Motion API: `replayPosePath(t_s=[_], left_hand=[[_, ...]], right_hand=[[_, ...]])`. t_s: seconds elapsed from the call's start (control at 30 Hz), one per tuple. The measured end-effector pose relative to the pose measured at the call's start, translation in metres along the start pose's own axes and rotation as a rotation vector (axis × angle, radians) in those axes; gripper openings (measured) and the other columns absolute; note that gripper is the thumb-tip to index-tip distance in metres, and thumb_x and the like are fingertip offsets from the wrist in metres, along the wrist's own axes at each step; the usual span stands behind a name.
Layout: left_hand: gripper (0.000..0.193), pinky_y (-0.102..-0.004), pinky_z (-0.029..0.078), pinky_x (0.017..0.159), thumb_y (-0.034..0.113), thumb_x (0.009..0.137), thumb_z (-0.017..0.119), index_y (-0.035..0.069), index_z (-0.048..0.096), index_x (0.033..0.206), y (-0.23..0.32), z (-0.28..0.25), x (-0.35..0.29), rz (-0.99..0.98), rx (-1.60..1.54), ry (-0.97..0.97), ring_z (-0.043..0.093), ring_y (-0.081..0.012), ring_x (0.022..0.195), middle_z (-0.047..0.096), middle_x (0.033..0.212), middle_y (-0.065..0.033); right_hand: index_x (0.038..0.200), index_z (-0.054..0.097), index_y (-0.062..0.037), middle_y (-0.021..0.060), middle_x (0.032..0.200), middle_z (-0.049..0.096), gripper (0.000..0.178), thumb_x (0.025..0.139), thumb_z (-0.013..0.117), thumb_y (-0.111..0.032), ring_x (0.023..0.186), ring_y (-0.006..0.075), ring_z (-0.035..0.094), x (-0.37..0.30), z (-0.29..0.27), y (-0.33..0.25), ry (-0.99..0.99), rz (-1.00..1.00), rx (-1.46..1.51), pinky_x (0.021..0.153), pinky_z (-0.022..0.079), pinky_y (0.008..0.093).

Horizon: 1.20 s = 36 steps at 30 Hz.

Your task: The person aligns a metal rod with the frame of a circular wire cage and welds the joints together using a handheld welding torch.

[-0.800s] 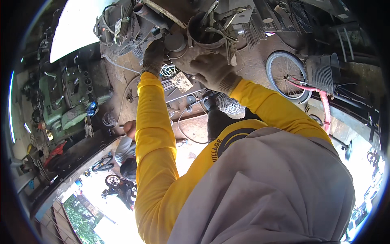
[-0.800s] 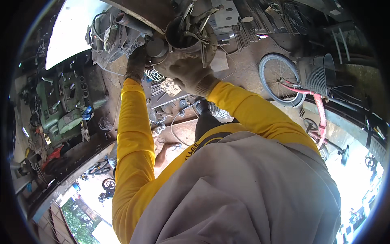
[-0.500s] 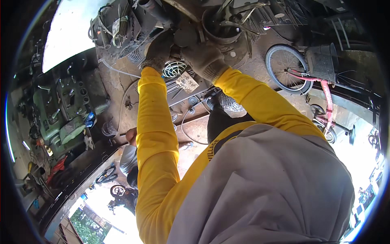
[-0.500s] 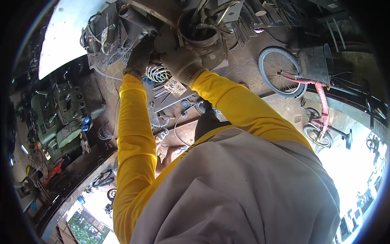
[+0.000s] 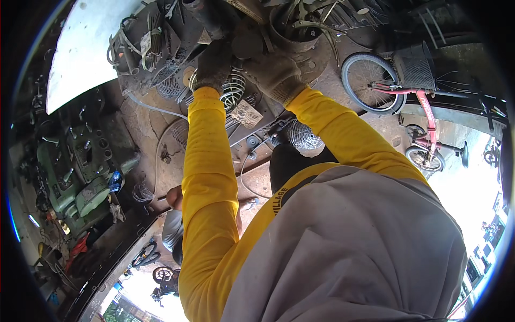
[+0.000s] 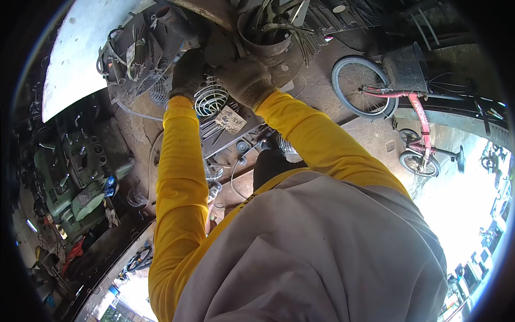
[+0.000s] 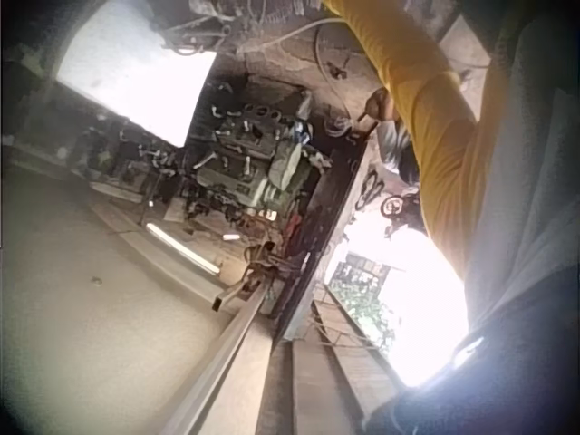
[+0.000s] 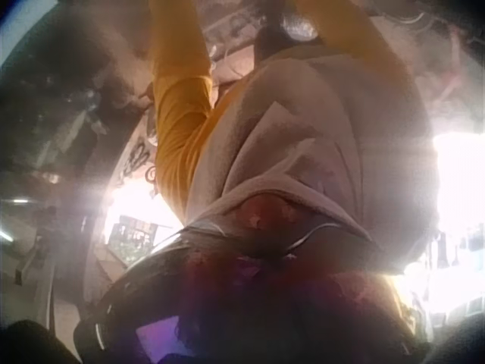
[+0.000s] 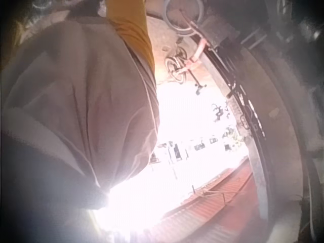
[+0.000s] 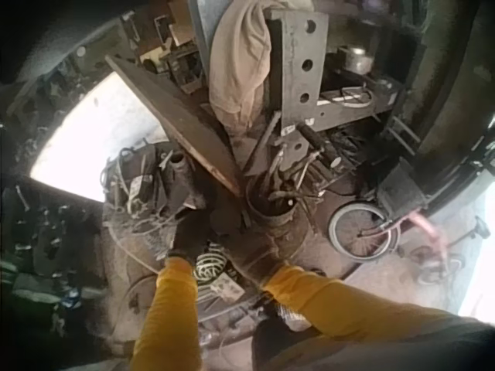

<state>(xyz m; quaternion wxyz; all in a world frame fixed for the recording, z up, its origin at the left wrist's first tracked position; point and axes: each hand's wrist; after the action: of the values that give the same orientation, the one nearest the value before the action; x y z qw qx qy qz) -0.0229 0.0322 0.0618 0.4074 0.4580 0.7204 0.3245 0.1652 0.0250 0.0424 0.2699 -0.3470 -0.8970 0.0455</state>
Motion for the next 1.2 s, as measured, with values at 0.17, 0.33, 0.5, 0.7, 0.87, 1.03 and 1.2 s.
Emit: replayPosePath(t_s=[0.17, 0.33, 0.5, 0.7, 0.87, 1.03, 1.2], left_hand=[[0.027, -0.0399, 0.054, 0.074, 0.018, 0.089, 0.062, 0.003, 0.063, 0.112, -0.046, 0.005, 0.016, 0.807, 0.778, 0.178, 0.066, -0.029, 0.084, 0.066, 0.093, -0.0122], [0.029, -0.0447, 0.053, 0.081, 0.024, 0.089, 0.062, 0.003, 0.061, 0.108, -0.049, 0.015, 0.015, 0.793, 0.793, 0.261, 0.064, -0.0372, 0.093, 0.065, 0.1, -0.0188], [0.027, -0.0483, 0.052, 0.082, 0.027, 0.092, 0.058, 0.004, 0.06, 0.106, -0.057, 0.025, 0.012, 0.6, 0.531, 0.329, 0.064, -0.0409, 0.099, 0.064, 0.105, -0.0222], [0.032, -0.0446, 0.05, 0.087, 0.012, 0.082, 0.066, 0.005, 0.06, 0.112, -0.063, 0.035, -0.002, 0.695, 0.687, 0.367, 0.057, -0.0369, 0.102, 0.059, 0.11, -0.0161], [0.015, -0.0396, 0.054, 0.08, 0.019, 0.095, 0.058, 0.007, 0.061, 0.105, -0.061, 0.021, 0.002, 0.83, 0.688, 0.347, 0.063, -0.0359, 0.09, 0.061, 0.101, -0.0146], [0.039, -0.0308, 0.053, 0.062, 0.027, 0.098, 0.06, 0.004, 0.051, 0.128, 0.015, 0.011, -0.054, 0.525, -0.178, 0.256, 0.063, -0.02, 0.074, 0.065, 0.102, -0.011], [0.056, -0.0265, 0.051, 0.051, 0.05, 0.104, 0.044, 0.003, 0.047, 0.135, 0.002, 0.027, -0.12, 0.017, -0.501, 0.37, 0.059, -0.0106, 0.063, 0.07, 0.106, -0.01]], right_hand=[[0.102, 0.073, -0.0212, 0.0026, 0.098, 0.071, 0.02, 0.093, 0.061, -0.035, 0.087, 0.0285, 0.07, 0.003, -0.005, -0.002, -0.156, 0.076, 0.032, 0.078, 0.055, 0.0439], [0.096, 0.072, -0.0174, 0.0042, 0.095, 0.07, 0.018, 0.092, 0.063, -0.033, 0.082, 0.0281, 0.07, -0.001, 0.001, 0.006, -0.064, 0.023, 0.017, 0.074, 0.055, 0.0431], [0.095, 0.07, -0.0146, 0.0076, 0.092, 0.069, 0.02, 0.092, 0.063, -0.033, 0.079, 0.028, 0.07, 0.001, 0.008, 0.012, -0.084, -0.064, 0.045, 0.072, 0.055, 0.0424], [0.097, 0.07, -0.0148, 0.0072, 0.093, 0.068, 0.021, 0.092, 0.062, -0.033, 0.079, 0.0278, 0.07, 0.002, 0.0, 0.019, -0.131, -0.138, 0.039, 0.071, 0.056, 0.0418], [0.099, 0.071, -0.0145, 0.0079, 0.093, 0.068, 0.021, 0.093, 0.061, -0.032, 0.081, 0.0271, 0.07, 0.009, -0.008, 0.01, -0.223, -0.098, 0.014, 0.072, 0.056, 0.0414], [0.103, 0.069, -0.012, 0.0109, 0.091, 0.068, 0.016, 0.09, 0.064, -0.019, 0.079, 0.0274, 0.07, 0.008, -0.05, -0.01, -0.055, -0.044, 0.194, 0.072, 0.057, 0.0383], [0.108, 0.065, -0.0039, 0.009, 0.09, 0.069, 0.016, 0.095, 0.062, -0.013, 0.076, 0.0194, 0.068, -0.033, -0.066, -0.026, 0.057, 0.818, 1.345, 0.069, 0.056, 0.0308]])
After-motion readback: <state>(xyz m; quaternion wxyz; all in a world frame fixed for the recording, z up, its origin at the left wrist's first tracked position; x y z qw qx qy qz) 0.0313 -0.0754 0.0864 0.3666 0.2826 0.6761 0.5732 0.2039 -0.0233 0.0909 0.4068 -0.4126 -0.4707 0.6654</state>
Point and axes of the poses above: each hand's wrist, its own x-axis towards the middle knuckle, its own z-axis out of the palm, y = z × x
